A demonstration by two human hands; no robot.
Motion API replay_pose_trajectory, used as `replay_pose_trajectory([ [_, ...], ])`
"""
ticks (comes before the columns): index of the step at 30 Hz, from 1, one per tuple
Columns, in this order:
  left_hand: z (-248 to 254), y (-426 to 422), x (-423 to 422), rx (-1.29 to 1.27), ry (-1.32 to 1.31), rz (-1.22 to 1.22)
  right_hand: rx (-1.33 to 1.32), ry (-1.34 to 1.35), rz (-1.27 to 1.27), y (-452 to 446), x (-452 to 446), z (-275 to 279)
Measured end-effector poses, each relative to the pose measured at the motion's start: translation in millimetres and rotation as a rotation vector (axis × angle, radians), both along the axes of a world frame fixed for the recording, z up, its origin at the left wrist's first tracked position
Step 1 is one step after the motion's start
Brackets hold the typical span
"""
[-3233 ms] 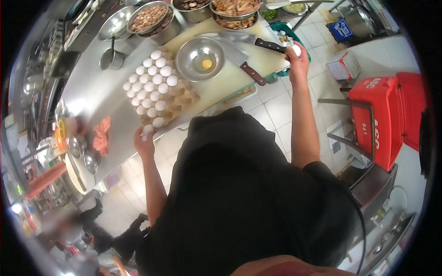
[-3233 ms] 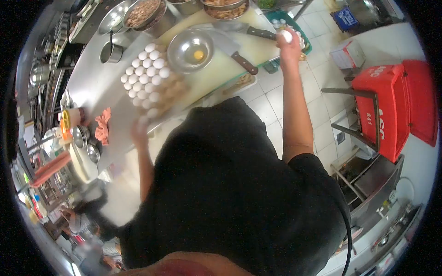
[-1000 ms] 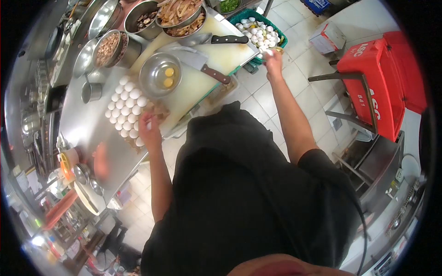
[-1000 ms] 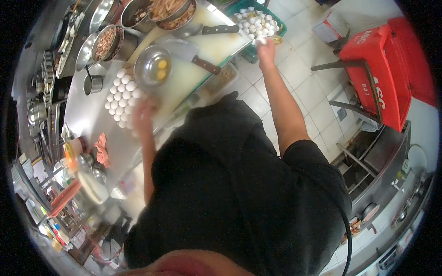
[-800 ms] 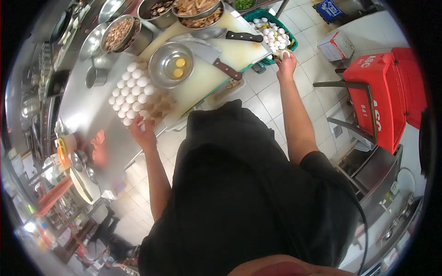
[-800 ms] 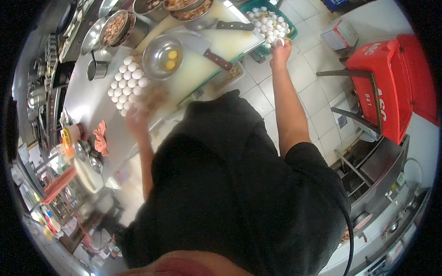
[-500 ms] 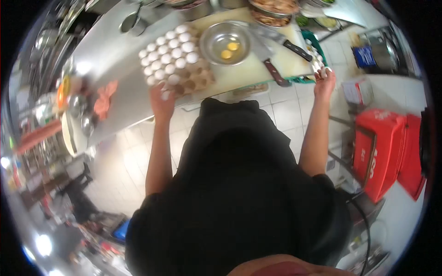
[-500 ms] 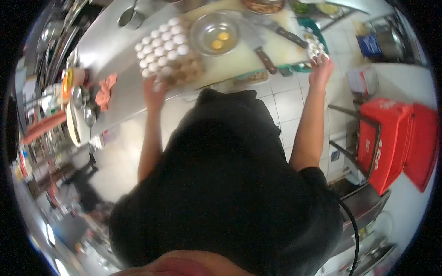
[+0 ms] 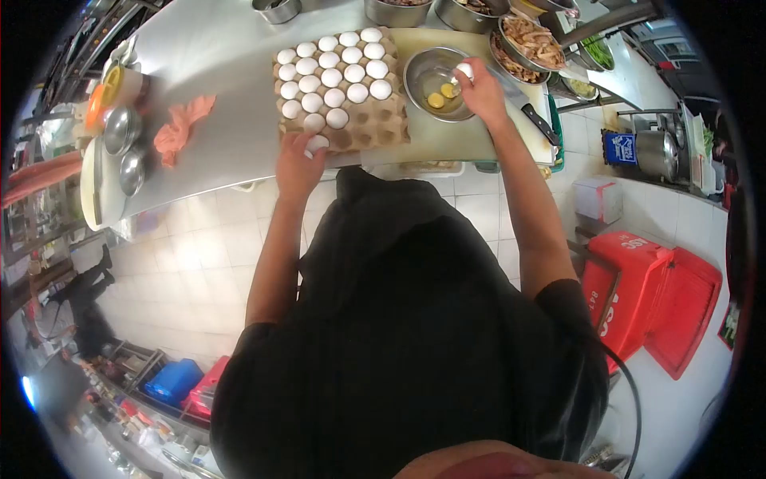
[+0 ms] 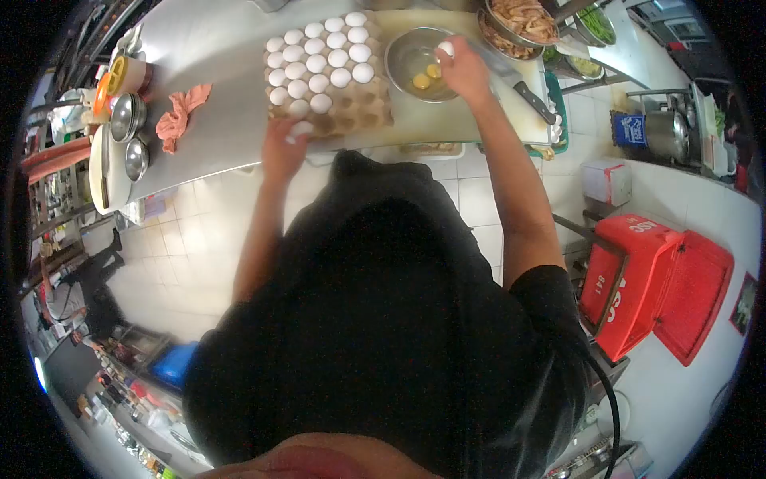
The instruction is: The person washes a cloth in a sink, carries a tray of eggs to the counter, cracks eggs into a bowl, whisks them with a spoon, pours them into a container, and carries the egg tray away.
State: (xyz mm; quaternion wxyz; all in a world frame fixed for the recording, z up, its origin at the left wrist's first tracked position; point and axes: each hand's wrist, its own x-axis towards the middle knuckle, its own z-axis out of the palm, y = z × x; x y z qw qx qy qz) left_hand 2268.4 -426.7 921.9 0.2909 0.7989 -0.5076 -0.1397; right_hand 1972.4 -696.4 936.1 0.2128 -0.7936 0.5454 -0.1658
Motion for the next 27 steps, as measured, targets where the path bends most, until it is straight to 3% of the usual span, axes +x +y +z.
replay_pose_trajectory([
  [4,-2,7,4,0.016,0.091,0.011,0.014,0.126,-0.016,0,20,24],
  [7,-2,11,10,0.021,0.098,-0.028,-0.124,0.025,-0.05,5,33,55],
  [10,-10,13,11,-0.017,0.043,-0.06,-0.136,-0.457,-0.05,3,42,59],
  [13,-12,13,7,-0.061,0.011,-0.081,0.245,-0.45,-0.23,-3,35,43],
  [14,-11,14,6,-0.072,0.008,-0.086,0.493,-0.617,-0.352,4,41,54],
  [18,-6,13,8,-0.101,-0.03,-0.144,0.626,-1.211,-0.269,16,33,75],
  [21,-10,13,5,-0.148,-0.003,-0.132,0.876,-1.103,-0.138,-1,8,34],
  [22,-18,14,5,-0.188,0.019,-0.109,0.907,-1.163,-0.199,-2,-4,32],
  [25,-13,8,1,-0.24,0.211,-0.045,0.604,-1.385,-0.281,-1,-44,74],
  [26,-6,8,-2,-0.216,0.196,-0.038,0.421,-1.354,-0.198,-3,-69,92],
  [27,-1,6,-4,-0.198,0.176,-0.027,0.136,-1.279,-0.354,-4,-86,107],
])
